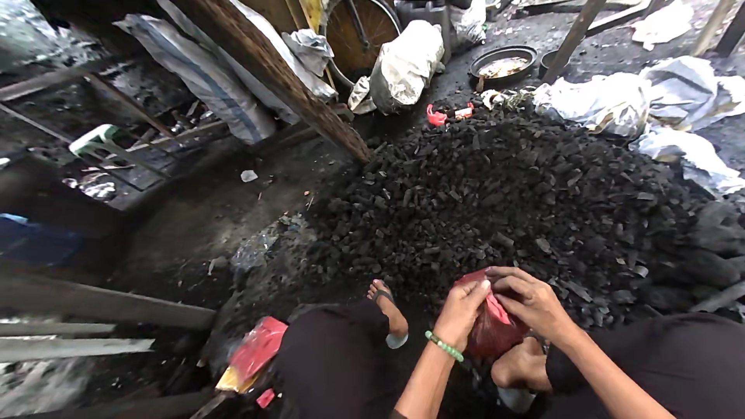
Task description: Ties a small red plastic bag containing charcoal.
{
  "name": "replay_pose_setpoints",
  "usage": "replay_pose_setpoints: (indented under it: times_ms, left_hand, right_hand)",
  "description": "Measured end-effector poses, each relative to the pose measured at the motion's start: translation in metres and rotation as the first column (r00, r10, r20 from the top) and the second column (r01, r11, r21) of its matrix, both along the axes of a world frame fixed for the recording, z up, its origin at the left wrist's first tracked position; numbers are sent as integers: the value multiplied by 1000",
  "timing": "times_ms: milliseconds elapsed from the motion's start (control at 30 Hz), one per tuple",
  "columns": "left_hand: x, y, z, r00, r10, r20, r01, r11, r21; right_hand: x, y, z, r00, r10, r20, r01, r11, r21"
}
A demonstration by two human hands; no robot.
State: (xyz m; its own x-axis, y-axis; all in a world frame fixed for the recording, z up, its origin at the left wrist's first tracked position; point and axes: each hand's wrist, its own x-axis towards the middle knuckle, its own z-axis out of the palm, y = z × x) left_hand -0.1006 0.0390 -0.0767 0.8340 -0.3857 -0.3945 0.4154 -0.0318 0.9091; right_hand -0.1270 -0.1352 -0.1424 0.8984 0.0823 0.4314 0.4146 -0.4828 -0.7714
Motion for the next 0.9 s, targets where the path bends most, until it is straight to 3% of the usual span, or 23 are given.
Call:
replay_pose_setpoints:
  times_ms: [67, 133, 233, 300, 400, 500, 600, 700, 767, 800, 833, 900]
  left_hand:
    - [-3, 0, 1, 997, 45, -61, -52, 990, -128]
    - [-4, 1, 3, 1000, -16, 5, 17, 994, -110]
    - [-3, 3, 8, 960, -183, 211, 146, 973, 177]
    - [1, 8, 16, 867, -340, 363, 165, 885, 436]
    - [5, 10, 19, 689, -503, 522, 51, 752, 657]
    - [16, 26, 11, 506, -497, 705, -178, 740, 649]
    - [29, 59, 2, 531, -452, 717, -228, 739, 634]
    - [26, 69, 21, 650, -270, 710, -194, 844, 500]
    - [22, 77, 43, 797, -48, 602, -61, 985, 159]
    - [21, 83, 57, 852, 50, 521, 5, 995, -104]
    - [20, 93, 75, 882, 85, 464, 77, 945, -318]
    - [11, 117, 113, 879, 180, 441, 95, 841, -533]
  right_hand:
    - [-1, -5, 10, 999, 13, -30, -12, 999, 50]
    - [0, -5, 16, 999, -1, -32, 4, 996, 87]
    - [1, 0, 17, 999, -40, 36, 32, 981, 192]
    - [4, 7, 19, 986, -81, 146, 61, 988, 140]
    - [11, 15, 20, 915, -123, 383, 173, 980, -99]
    - [7, 7, 32, 872, -146, 467, 261, 946, -191]
    - [-6, -14, 33, 868, -174, 464, 297, 933, -205]
    - [-10, -15, 28, 883, -180, 433, 280, 943, -180]
    - [-12, -17, 28, 918, -160, 364, 232, 959, -165]
    - [-13, -24, 28, 941, -152, 303, 208, 965, -159]
    - [-17, -35, 31, 962, -153, 228, 191, 969, -154]
    - [-33, -68, 42, 977, -187, 102, 198, 974, -110]
